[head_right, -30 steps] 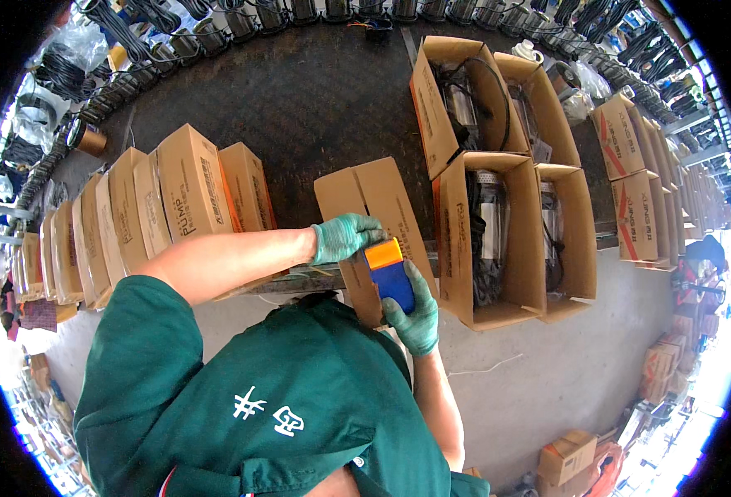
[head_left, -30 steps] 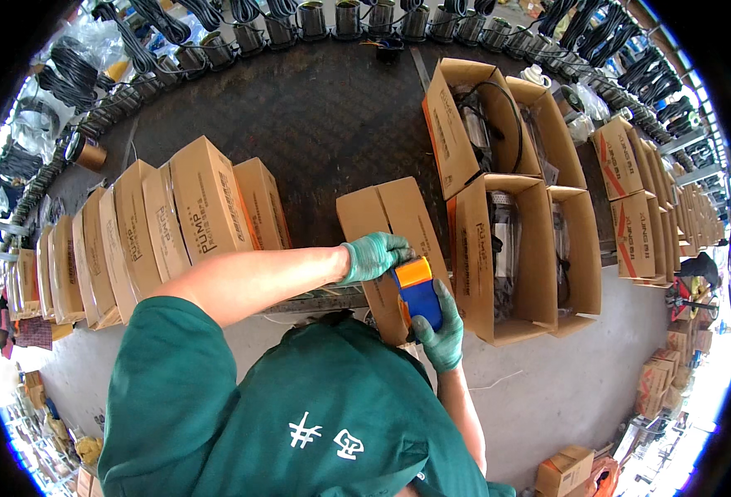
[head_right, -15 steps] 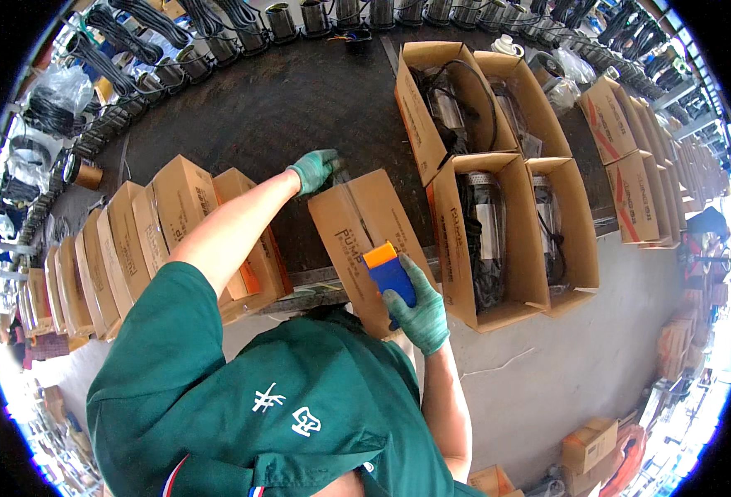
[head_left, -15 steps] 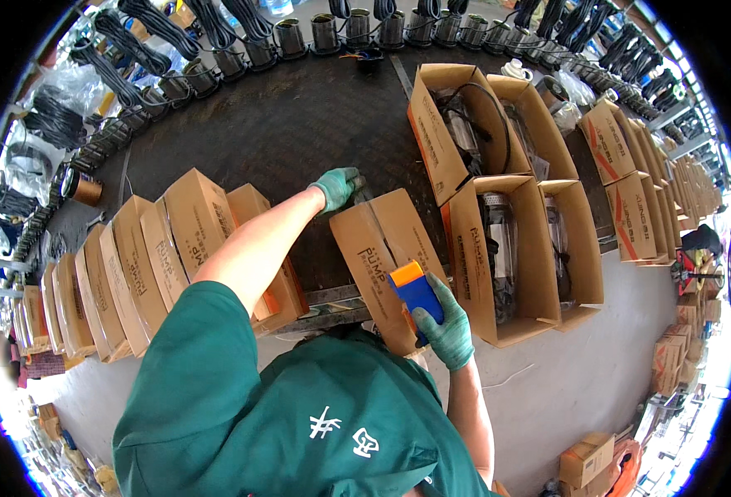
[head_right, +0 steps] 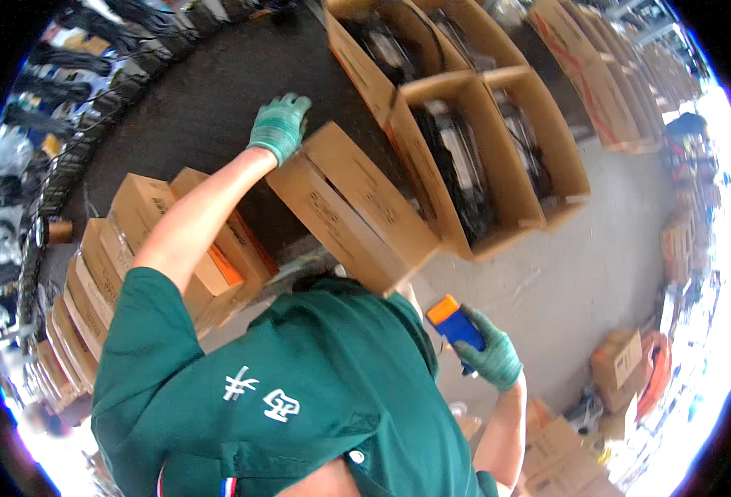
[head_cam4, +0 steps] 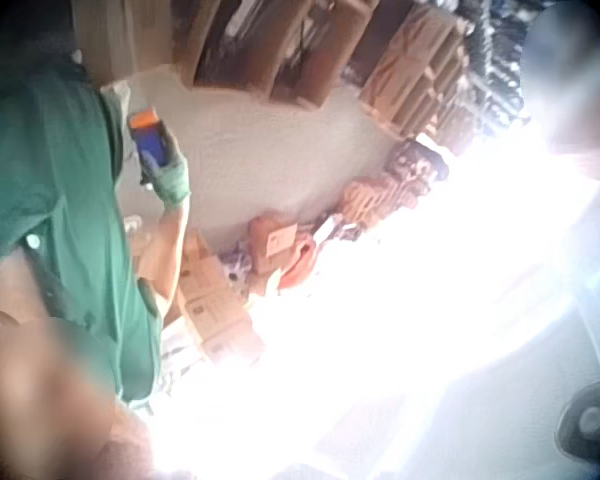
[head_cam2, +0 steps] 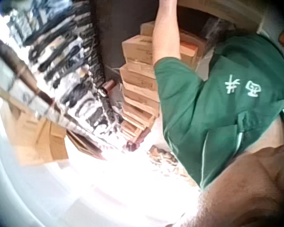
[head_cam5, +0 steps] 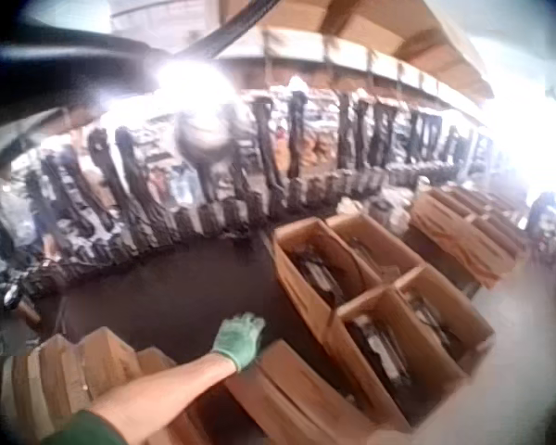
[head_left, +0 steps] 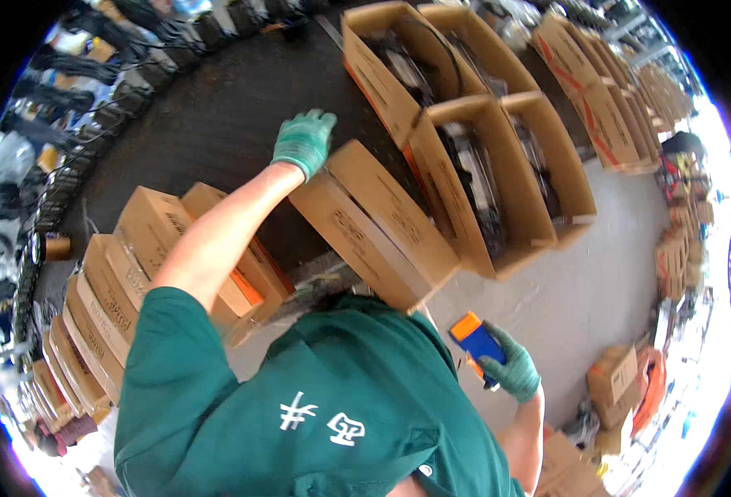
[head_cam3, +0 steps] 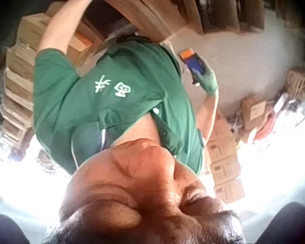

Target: The person repeatedly picks up cardboard boxes containing cylindrical equipment, folds the flaps, and seals them with packing tape using a handheld dispenser. The sealed boxes are stacked in a row on the floor.

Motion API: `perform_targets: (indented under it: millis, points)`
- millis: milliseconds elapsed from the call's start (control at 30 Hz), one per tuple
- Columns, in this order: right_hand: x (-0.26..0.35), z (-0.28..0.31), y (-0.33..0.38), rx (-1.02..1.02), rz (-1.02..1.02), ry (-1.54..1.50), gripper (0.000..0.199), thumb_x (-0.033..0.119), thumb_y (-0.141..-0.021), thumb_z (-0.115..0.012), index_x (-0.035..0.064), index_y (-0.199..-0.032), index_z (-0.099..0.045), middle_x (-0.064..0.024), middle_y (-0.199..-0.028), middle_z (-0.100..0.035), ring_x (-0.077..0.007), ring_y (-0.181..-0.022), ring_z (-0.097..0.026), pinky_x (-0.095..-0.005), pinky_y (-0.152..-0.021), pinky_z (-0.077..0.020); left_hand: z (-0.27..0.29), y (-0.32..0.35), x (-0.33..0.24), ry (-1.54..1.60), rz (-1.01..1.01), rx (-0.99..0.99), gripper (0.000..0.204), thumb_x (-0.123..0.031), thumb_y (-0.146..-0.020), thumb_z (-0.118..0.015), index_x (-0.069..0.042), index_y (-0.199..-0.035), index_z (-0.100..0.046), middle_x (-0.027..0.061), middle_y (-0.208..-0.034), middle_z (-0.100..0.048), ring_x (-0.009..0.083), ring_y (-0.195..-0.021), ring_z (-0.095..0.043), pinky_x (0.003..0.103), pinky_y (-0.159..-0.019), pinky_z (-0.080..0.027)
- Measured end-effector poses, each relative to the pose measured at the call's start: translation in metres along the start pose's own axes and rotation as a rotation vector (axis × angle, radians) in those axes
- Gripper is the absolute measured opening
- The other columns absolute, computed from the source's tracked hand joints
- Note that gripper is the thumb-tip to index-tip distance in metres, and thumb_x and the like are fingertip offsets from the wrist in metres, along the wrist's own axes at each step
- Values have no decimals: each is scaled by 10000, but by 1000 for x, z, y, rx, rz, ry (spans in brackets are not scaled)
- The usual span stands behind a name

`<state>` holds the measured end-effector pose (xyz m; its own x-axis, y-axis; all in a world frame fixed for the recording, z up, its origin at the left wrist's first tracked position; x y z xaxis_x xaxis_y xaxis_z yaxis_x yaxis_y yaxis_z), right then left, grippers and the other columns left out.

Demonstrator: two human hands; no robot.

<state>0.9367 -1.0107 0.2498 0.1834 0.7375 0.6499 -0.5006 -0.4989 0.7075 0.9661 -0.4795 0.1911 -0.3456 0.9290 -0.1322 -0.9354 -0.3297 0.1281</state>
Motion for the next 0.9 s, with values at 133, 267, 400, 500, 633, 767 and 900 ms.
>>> perform_targets:
  millis: [133, 267, 400, 500, 633, 767, 900]
  points:
    - [-4, -2, -5, -41, -52, 67, 739, 220, -887, -791, 144, -1563, -503, -109, -961, -738, -138, -729, -697, -342, -656, -604, -49, 76, -186, 124, -746, 144, 614, -453, -986, -607, -141, -1512, -553, 176, -1547, -518, 392, -1434, -467, 571, -1203, -338]
    - [-18, -15, -34, -96, 51, 420, 747, 268, -906, -737, 250, -1592, -443, -189, -1002, -755, -298, -779, -748, -428, -752, -612, -64, 122, -267, -95, -854, 296, 925, -693, -884, -607, -236, -1653, -372, 115, -1746, -255, 379, -1629, -126, 695, -1270, 40]
    - [-2, -52, -63, -130, 167, 750, 776, 265, -927, -671, 316, -1631, -351, -210, -1007, -761, -391, -868, -752, -499, -798, -586, -69, 122, -272, -89, -743, 246, 896, -637, -906, -629, -251, -1664, -348, 109, -1759, -218, 388, -1633, -87, 688, -1274, 31]
    - [-30, -98, -116, -140, -73, 919, 757, 216, -931, -641, 273, -1627, -350, -185, -1033, -758, -377, -886, -751, -503, -773, -571, -79, 124, -287, -41, -624, 217, 859, -585, -936, -630, -255, -1670, -331, 112, -1764, -197, 394, -1634, -72, 695, -1272, 9]
    - [-52, -102, -133, -246, 116, 660, 619, 200, -939, -637, 193, -1529, -450, -184, -1046, -761, -398, -900, -740, -514, -820, -568, -81, 121, -283, 33, -632, 146, 779, -539, -961, -621, -217, -1633, -391, 160, -1693, -328, 406, -1594, -214, 667, -1283, -64]
    - [-35, -98, -150, -311, 17, 72, 269, 247, -1007, -618, 124, -1237, -682, -226, -1036, -752, -394, -899, -748, -471, -777, -595, -55, 80, -217, 114, -581, 91, 526, -448, -973, -611, -132, -1393, -634, 170, -1433, -597, 376, -1383, -507, 587, -1259, -228]
    - [-16, -123, -180, -421, 284, -110, 254, 160, -1057, -536, 69, -1281, -615, -133, -1054, -748, -259, -956, -734, -374, -839, -577, -43, 40, -137, 63, -532, 47, 405, -399, -976, -609, -107, -1241, -704, 144, -1273, -663, 360, -1244, -589, 540, -1168, -358]
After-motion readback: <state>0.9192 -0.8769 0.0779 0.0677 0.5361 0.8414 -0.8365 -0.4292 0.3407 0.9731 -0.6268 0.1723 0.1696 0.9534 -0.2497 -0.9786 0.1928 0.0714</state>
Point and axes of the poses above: each hand's wrist, its own y-axis away from the middle knuckle, its own z-axis out of the back of the hand, x = y × z, the point moved 7 cm from there along -y, towards the middle knuckle
